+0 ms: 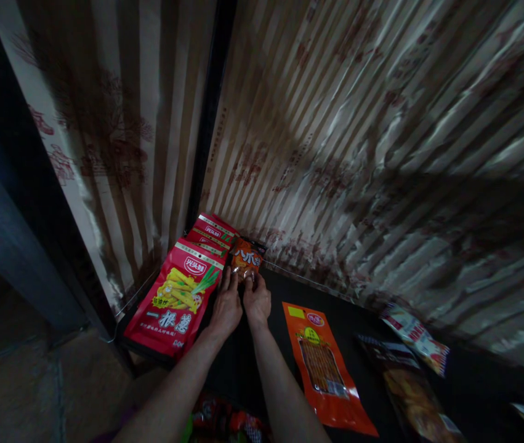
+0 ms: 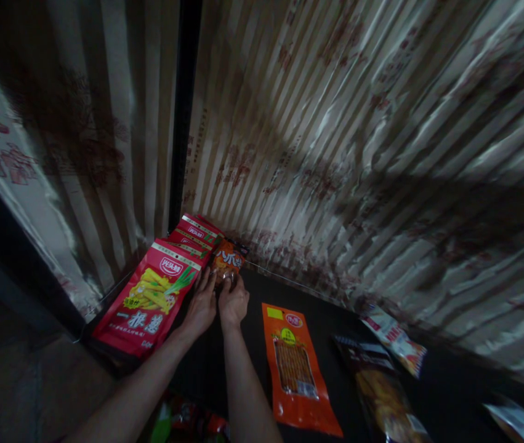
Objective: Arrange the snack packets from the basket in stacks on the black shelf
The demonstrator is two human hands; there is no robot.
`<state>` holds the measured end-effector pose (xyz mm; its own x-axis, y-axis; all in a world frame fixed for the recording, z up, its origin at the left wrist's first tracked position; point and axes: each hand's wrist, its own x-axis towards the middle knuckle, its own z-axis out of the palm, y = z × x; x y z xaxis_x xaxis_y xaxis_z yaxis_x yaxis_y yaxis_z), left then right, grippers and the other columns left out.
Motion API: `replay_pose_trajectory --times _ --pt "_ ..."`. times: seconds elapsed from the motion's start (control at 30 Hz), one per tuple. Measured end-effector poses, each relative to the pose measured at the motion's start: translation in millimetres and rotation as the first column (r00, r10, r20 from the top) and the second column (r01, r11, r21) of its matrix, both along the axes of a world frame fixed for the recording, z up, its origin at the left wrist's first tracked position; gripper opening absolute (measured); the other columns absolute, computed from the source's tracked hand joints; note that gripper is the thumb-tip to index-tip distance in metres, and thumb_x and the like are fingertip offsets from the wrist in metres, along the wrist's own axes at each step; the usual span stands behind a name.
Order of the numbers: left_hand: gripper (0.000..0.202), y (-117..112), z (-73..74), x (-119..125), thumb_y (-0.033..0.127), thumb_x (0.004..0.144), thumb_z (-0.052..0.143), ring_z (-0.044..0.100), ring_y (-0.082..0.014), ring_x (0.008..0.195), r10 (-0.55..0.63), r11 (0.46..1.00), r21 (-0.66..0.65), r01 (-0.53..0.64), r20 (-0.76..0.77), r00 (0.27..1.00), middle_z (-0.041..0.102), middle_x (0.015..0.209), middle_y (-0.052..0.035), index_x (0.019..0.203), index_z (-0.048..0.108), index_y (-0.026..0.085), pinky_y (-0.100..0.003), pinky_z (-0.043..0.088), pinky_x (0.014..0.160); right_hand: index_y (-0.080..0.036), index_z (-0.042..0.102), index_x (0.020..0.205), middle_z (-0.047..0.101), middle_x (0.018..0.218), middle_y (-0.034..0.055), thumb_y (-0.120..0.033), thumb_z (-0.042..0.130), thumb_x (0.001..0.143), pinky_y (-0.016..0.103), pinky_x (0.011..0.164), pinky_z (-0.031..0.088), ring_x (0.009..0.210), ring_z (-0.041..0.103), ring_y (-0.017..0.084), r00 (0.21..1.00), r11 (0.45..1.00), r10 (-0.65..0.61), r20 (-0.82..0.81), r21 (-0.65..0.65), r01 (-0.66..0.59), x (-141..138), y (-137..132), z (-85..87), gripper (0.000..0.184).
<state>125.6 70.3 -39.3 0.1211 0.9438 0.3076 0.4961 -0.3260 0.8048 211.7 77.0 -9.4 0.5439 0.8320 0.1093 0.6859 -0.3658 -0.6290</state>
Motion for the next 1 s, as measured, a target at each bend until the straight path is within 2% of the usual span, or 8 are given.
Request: replay_pose_trajectory --times 0.1,0.2,0.3,0.43,0.63,0.8,0.9,1.0 --pt "0.059 1.3 -1.7 0.3 0.006 0.082 0.035 0.015 -0.0235 0.142 -0.013 1.0 0.01 0.013 0.013 1.0 0.025 0.152 -0.0132 0.14 0.035 0.011 -0.045 0.02 0.116 -0.015 0.047 0.133 0.065 0.116 0.0156 -0.039 0.034 0.089 0.038 0.084 0.046 0.109 0.059 0.028 0.999 1.0 -0.015 0.029 -0.014 0.015 -5.4 -2.0 4.8 0.051" --pt "0.057 2.1 -2.7 0.4 0.008 0.084 0.033 0.012 -0.0238 0.142 -0.007 1.0 -0.008 0.008 0.018 1.0 0.023 0.153 -0.0141 0.141 0.034 0.009 -0.045 0.021 0.116 -0.014 0.045 0.134 0.065 0.115 0.0166 -0.038 0.036 0.089 0.04 0.087 0.045 0.11 0.058 0.029 0.998 1.0 -0.013 0.068 -0.023 0.014 -7.4 -1.8 5.4 0.052" --pt "0.057 2.1 -3.9 0.9 0.009 0.084 0.034 0.009 -0.0236 0.142 -0.005 1.0 -0.013 0.005 0.014 1.0 0.023 0.153 -0.0138 0.141 0.034 0.008 -0.044 0.021 0.116 -0.013 0.042 0.136 0.063 0.12 0.0157 -0.035 0.036 0.089 0.039 0.092 0.042 0.113 0.057 0.028 0.997 0.999 0.024 0.069 0.021 -0.025 -6.6 -0.5 3.9 0.052" --pt "0.057 2.7 -7.4 1.9 0.009 0.083 0.035 0.009 -0.0233 0.142 -0.001 1.0 0.006 0.001 0.007 1.0 0.024 0.152 -0.0153 0.141 0.033 0.007 -0.045 0.022 0.115 -0.016 0.035 0.141 0.062 0.123 0.0134 -0.034 0.036 0.089 0.036 0.088 0.044 0.111 0.058 0.025 0.997 0.995 0.07 0.045 0.068 -0.073 -5.9 0.4 1.5 0.054" --pt "0.052 6.4 -11.6 0.2 0.017 0.088 0.035 0.013 -0.0222 0.142 -0.038 0.998 0.046 0.037 0.026 0.999 0.026 0.151 -0.0154 0.14 0.035 0.009 -0.044 0.022 0.115 -0.014 0.04 0.138 0.058 0.126 0.0145 -0.032 0.036 0.089 0.038 0.093 0.041 0.113 0.055 0.027 0.99 0.991 0.07 0.122 0.101 -0.083 -9.3 -2.3 -1.5 0.053" --pt "0.053 8.5 -11.0 -0.4 0.013 0.087 0.034 0.017 -0.0225 0.141 -0.025 0.999 0.041 0.024 0.018 1.0 0.031 0.149 -0.0154 0.139 0.037 0.008 -0.044 0.022 0.116 -0.014 0.04 0.137 0.057 0.127 0.0148 -0.032 0.038 0.088 0.04 0.095 0.039 0.114 0.053 0.028 0.986 0.99 0.071 0.149 0.112 -0.088 -7.9 -0.3 -3.7 0.053" --pt "0.052 8.1 -10.5 -0.4 0.011 0.086 0.033 0.016 -0.0221 0.141 -0.012 0.999 0.046 0.012 -0.009 1.0 0.031 0.149 -0.0146 0.138 0.039 0.008 -0.044 0.022 0.116 -0.012 0.04 0.137 0.058 0.126 0.016 -0.029 0.039 0.088 0.04 0.098 0.038 0.113 0.055 0.027 0.986 0.988 0.094 0.136 0.107 -0.109 -7.0 2.4 -5.0 0.053" --pt "0.05 6.0 -10.6 -1.1 0.015 0.089 0.033 0.012 -0.0219 0.142 -0.021 0.997 0.072 0.024 -0.046 0.999 0.028 0.15 -0.0147 0.138 0.038 0.007 -0.043 0.022 0.116 -0.01 0.038 0.138 0.056 0.128 0.0164 -0.028 0.04 0.087 0.039 0.1 0.038 0.117 0.053 0.025 0.985 0.98 0.118 0.128 0.145 -0.137 -6.6 1.3 -7.7 0.054"
